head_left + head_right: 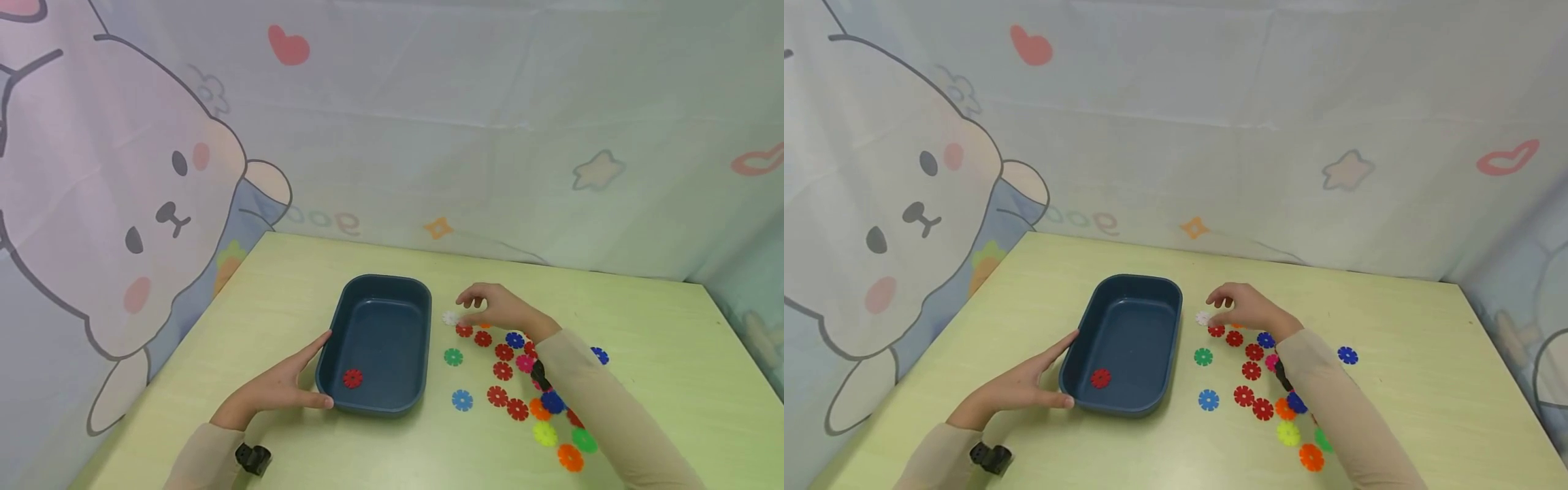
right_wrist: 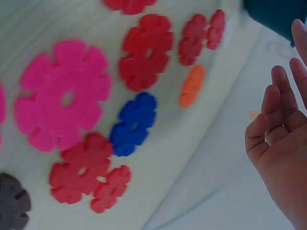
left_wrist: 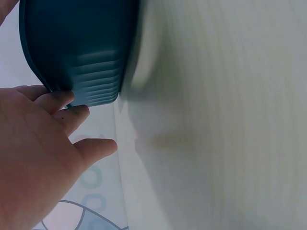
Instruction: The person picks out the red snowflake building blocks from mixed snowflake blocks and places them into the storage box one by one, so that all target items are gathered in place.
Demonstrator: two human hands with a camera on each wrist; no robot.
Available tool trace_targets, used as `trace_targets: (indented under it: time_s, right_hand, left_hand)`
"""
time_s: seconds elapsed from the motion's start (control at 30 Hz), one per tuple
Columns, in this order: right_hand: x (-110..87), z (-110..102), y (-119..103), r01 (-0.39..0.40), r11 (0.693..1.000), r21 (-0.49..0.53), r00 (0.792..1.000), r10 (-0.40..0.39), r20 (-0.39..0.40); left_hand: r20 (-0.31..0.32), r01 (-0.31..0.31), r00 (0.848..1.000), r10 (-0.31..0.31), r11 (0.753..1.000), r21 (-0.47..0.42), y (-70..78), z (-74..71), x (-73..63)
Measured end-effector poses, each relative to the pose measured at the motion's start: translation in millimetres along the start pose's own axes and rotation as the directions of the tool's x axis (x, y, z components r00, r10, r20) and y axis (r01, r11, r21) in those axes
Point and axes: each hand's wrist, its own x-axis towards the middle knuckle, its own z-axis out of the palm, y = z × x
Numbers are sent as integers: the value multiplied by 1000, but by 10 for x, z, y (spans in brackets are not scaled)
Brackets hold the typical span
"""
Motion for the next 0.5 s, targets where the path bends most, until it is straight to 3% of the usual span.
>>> trace_targets:
  time_s: [0.3, 0.5]
  right_hand:
    - [44, 127, 179, -81, 996, -41, 997, 80, -3]
    - [55, 187, 230, -77, 995, -69, 997, 78, 10]
  left_hand:
    - [-1, 7, 1000, -7, 1000, -3, 11, -6, 2]
    - [3, -8, 1000, 8, 1000, -8, 10, -5, 5]
